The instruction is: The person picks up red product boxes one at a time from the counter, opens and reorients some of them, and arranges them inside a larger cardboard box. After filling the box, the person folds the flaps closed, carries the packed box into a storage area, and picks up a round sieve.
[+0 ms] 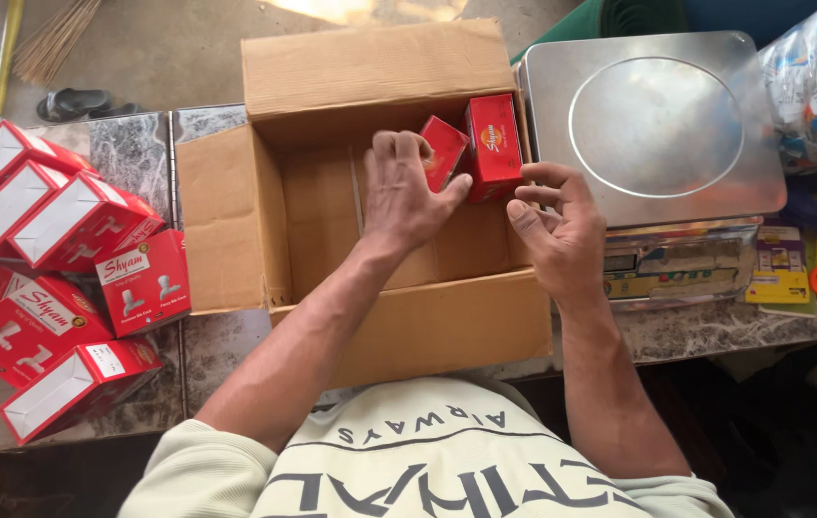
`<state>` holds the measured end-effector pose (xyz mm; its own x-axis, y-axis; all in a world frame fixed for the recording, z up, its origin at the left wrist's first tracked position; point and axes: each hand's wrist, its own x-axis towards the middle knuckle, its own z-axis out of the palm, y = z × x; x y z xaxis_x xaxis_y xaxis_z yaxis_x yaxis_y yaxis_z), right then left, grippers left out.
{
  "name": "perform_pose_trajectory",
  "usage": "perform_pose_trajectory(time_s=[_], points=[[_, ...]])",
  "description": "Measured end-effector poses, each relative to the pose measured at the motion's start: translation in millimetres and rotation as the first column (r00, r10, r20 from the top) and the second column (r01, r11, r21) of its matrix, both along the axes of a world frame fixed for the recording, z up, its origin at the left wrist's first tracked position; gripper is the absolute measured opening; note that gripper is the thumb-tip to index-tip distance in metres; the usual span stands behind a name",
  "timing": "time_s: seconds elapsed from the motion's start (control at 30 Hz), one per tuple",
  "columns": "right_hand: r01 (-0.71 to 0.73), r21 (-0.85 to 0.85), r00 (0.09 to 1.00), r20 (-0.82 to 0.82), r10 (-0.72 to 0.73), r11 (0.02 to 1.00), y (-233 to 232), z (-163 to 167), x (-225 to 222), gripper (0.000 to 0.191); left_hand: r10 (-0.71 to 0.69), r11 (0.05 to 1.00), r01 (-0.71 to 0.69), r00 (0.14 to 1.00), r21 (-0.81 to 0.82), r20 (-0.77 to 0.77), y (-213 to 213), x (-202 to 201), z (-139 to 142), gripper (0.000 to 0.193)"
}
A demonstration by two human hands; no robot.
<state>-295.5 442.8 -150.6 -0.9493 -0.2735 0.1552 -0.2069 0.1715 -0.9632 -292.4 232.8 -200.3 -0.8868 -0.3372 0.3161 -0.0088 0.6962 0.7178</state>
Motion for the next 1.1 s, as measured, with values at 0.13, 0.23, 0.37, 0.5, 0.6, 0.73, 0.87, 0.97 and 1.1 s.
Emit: perform_pose_trajectory(time_s=[0.13,0.23,0.37,0.5,0.6,0.73,0.87,0.97,1.1], points=[[0.103,0.132,0.986,-0.147,-0.083,0.986,2,-6,-2,0.024,-0.123,0.943,0.014,0.942,0.332,0.312,-12,-12,-4,0.100],[0.150,0.219,0.970,-0.221,-0.101,0.964,1,-8,-1,0.018,-0.288,0.757,-0.214,0.739,0.617,0.610,-26,-16,-4,0.098],[0.142,0.258,0.956,-0.287,-0.064,0.956,-5,-11,3,0.014,-0.432,0.431,-0.100,0.850,0.897,0.302,-26,-25,-6,0.066],[0.111,0.298,0.957,-0.290,-0.021,0.948,-11,-10,8,0.012,-0.410,0.625,-0.070,0.818,0.778,0.403,-10,-41,-15,0.053],[0.122,0.310,0.956,-0.292,-0.028,0.943,-12,-11,8,0.012,-0.429,0.599,0.000,0.845,0.801,0.320,-4,-50,-24,0.056],[0.111,0.324,0.950,-0.313,-0.004,0.940,-15,-14,3,0.015,-0.501,0.515,0.213,0.861,0.831,0.090,-10,-37,-29,0.089],[0.108,0.401,0.947,-0.319,0.029,0.910,-18,-15,3,0.015,-0.421,0.876,0.200,0.761,0.438,0.494,-10,-22,-26,0.148],[0.130,0.498,0.909,-0.405,0.098,0.857,-21,-14,7,0.019,-0.200,0.962,0.054,0.805,0.266,0.558,-8,-26,-26,0.134],[0.109,0.451,0.947,-0.318,0.046,0.886,-21,-13,10,0.021,-0.256,0.951,0.118,0.816,0.284,0.519,-10,-32,-30,0.110]])
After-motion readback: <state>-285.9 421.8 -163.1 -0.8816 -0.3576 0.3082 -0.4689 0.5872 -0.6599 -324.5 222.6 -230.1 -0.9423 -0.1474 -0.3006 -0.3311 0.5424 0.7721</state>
